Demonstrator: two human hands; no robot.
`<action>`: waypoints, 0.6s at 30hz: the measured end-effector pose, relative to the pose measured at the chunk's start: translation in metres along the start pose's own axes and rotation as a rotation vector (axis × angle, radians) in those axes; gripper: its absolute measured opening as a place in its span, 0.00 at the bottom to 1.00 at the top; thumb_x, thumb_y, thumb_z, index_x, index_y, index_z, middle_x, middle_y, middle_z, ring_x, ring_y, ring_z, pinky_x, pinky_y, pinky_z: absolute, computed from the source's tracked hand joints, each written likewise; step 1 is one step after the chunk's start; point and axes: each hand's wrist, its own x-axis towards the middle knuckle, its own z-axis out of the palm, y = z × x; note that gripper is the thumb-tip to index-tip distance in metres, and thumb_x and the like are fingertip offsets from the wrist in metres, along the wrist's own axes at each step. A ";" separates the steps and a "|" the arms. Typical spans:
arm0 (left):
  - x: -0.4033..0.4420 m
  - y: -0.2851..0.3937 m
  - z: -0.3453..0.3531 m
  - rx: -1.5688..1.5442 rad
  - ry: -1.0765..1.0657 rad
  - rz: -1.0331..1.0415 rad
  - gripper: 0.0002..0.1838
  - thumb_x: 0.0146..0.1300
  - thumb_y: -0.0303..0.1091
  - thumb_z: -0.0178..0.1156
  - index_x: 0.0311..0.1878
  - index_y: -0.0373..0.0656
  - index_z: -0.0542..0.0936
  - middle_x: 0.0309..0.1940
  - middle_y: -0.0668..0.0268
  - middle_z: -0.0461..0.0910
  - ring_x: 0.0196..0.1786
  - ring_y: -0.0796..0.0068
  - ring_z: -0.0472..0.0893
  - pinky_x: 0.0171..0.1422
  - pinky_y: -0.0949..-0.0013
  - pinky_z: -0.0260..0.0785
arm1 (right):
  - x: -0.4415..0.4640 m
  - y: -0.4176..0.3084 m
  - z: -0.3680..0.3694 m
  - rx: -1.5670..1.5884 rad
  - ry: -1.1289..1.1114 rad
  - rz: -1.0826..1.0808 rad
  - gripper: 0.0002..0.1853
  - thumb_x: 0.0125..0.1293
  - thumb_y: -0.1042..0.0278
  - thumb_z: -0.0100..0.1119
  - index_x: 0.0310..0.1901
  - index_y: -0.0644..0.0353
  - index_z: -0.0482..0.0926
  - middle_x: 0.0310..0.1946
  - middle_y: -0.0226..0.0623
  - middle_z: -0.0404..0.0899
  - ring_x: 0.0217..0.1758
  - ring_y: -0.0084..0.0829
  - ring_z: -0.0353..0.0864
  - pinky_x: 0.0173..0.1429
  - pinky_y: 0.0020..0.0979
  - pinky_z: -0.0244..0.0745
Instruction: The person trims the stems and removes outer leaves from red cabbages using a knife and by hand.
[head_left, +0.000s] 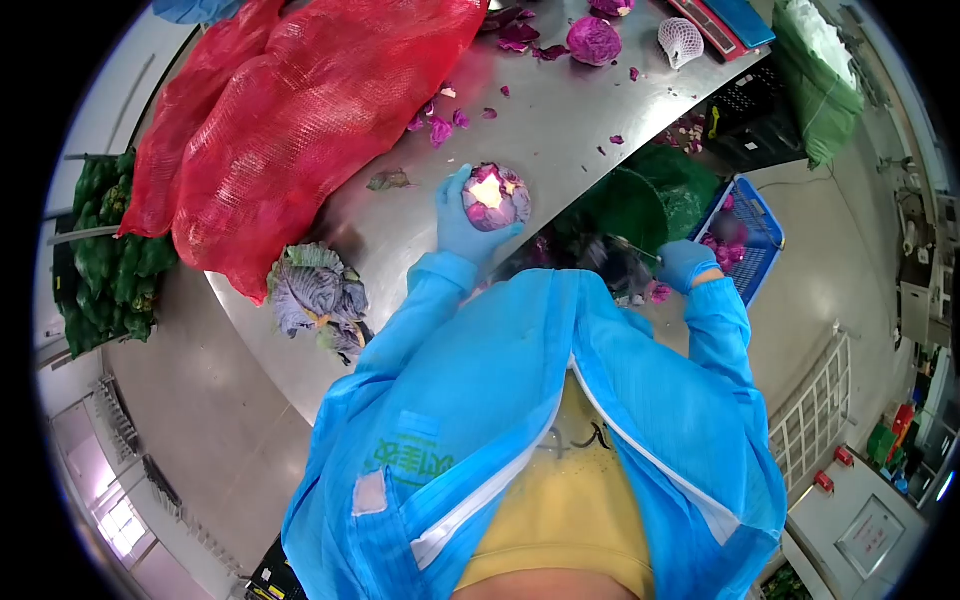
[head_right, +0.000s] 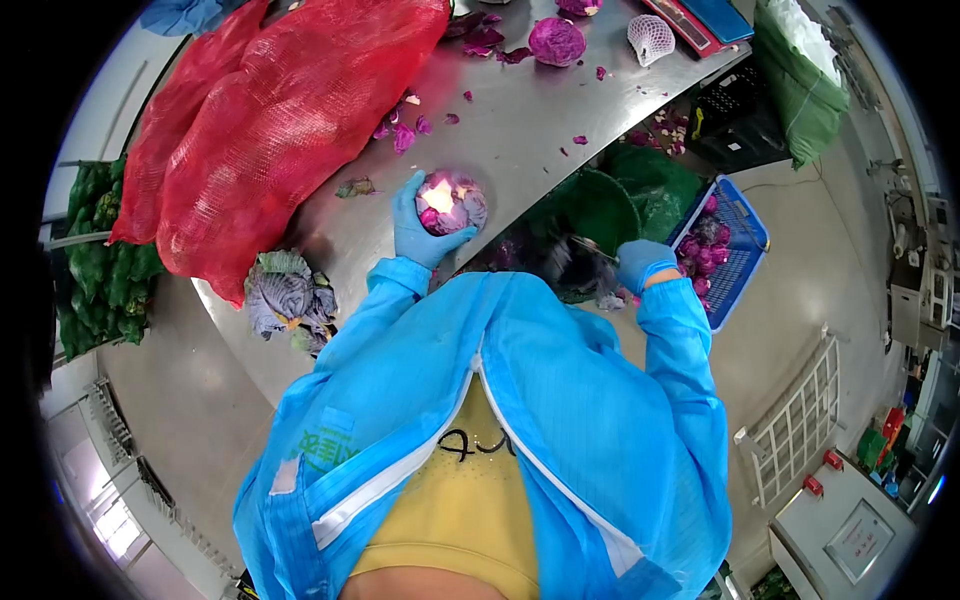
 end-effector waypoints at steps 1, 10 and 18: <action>-0.001 -0.002 0.003 0.025 -0.008 -0.002 0.58 0.27 0.51 0.78 0.64 0.43 0.59 0.58 0.56 0.61 0.61 0.57 0.64 0.66 0.59 0.59 | -0.012 -0.002 -0.013 0.000 0.100 -0.080 0.17 0.55 0.59 0.56 0.46 0.53 0.79 0.40 0.46 0.80 0.43 0.46 0.80 0.47 0.41 0.74; -0.008 0.005 0.006 0.025 0.035 -0.066 0.58 0.26 0.48 0.79 0.64 0.44 0.58 0.59 0.55 0.59 0.60 0.56 0.63 0.67 0.61 0.59 | 0.050 -0.144 -0.015 1.020 0.554 -0.427 0.32 0.67 0.43 0.42 0.66 0.53 0.57 0.45 0.54 0.77 0.45 0.51 0.77 0.48 0.43 0.72; -0.007 0.012 0.007 0.125 0.056 -0.004 0.57 0.27 0.48 0.78 0.63 0.38 0.59 0.60 0.53 0.59 0.63 0.55 0.62 0.67 0.61 0.58 | 0.061 -0.163 -0.021 0.746 0.550 -0.373 0.34 0.67 0.38 0.34 0.68 0.50 0.53 0.45 0.52 0.77 0.45 0.52 0.78 0.49 0.46 0.71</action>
